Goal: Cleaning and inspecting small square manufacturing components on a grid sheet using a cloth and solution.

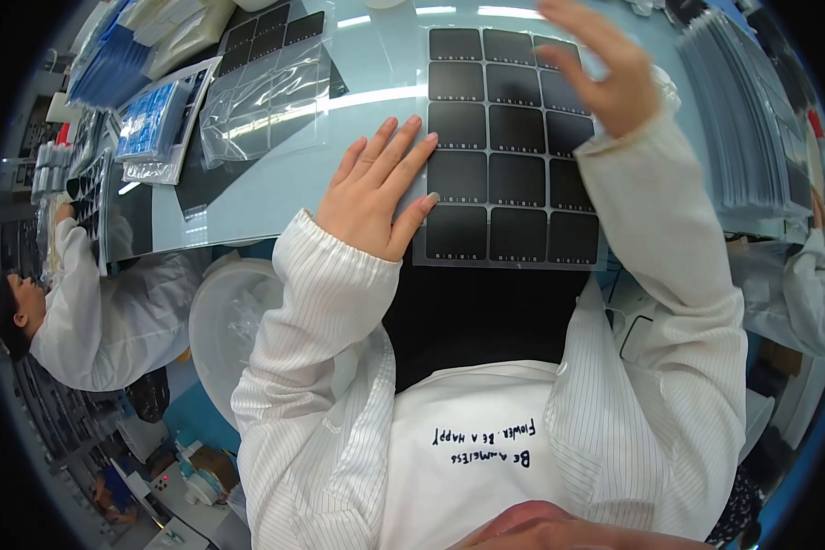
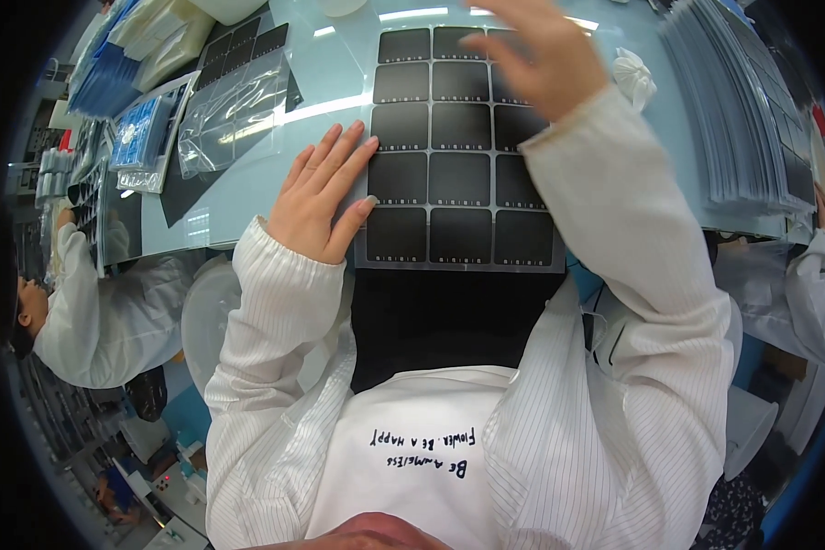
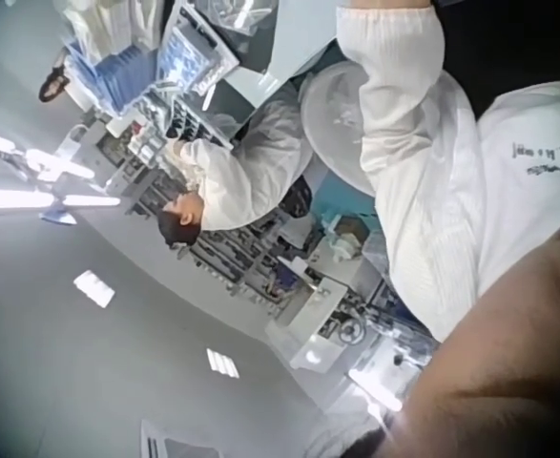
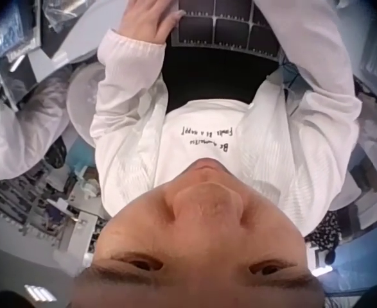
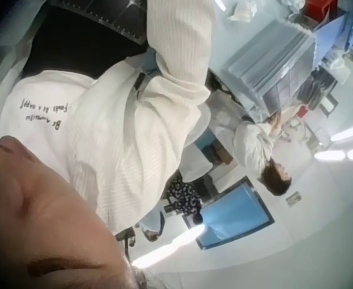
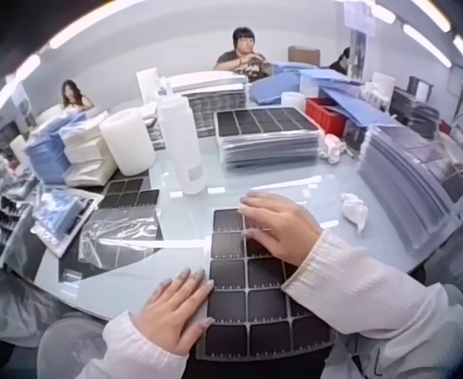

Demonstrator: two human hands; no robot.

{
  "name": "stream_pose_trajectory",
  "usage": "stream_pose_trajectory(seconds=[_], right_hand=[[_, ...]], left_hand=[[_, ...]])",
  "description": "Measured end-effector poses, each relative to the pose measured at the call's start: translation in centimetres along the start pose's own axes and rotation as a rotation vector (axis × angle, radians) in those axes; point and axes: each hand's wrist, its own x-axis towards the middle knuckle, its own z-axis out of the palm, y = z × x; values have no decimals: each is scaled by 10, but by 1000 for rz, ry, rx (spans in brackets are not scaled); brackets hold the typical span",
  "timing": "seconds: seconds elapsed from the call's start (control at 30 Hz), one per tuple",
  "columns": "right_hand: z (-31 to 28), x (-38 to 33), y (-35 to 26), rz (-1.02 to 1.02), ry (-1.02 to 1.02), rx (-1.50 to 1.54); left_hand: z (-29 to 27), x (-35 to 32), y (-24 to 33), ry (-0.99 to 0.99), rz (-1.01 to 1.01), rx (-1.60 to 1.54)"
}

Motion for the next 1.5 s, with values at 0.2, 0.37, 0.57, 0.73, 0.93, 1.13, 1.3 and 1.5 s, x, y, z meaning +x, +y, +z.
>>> stream_pose_trajectory(seconds=[0.2, 0.37, 0.57, 0.73, 0.93, 1.13, 1.3, 1.5], right_hand=[[-201, 14, -37, 1008, -551, -662], [-211, -16, -51, 1346, -698, -714], [-191, -37, -45, 1324, -644, -739], [-161, 2, -68, 1444, -617, -724], [-164, -25, -59, 1206, -467, -752], [-157, -21, -49, 1104, -404, -665], [-112, 28, -126, 1019, -429, -35], [-115, 24, -128, 1052, -490, -147]], left_hand=[[2, 9, 1, 37, -25, 67], [13, 22, -15, 123, -50, 62], [20, 28, -25, 140, -50, 53], [25, 28, -28, 160, -45, 85], [28, 29, -33, 171, -61, 50], [35, 36, -34, 159, -53, 41], [28, 28, -39, 148, -56, 84], [32, 32, -38, 151, -40, 86]])
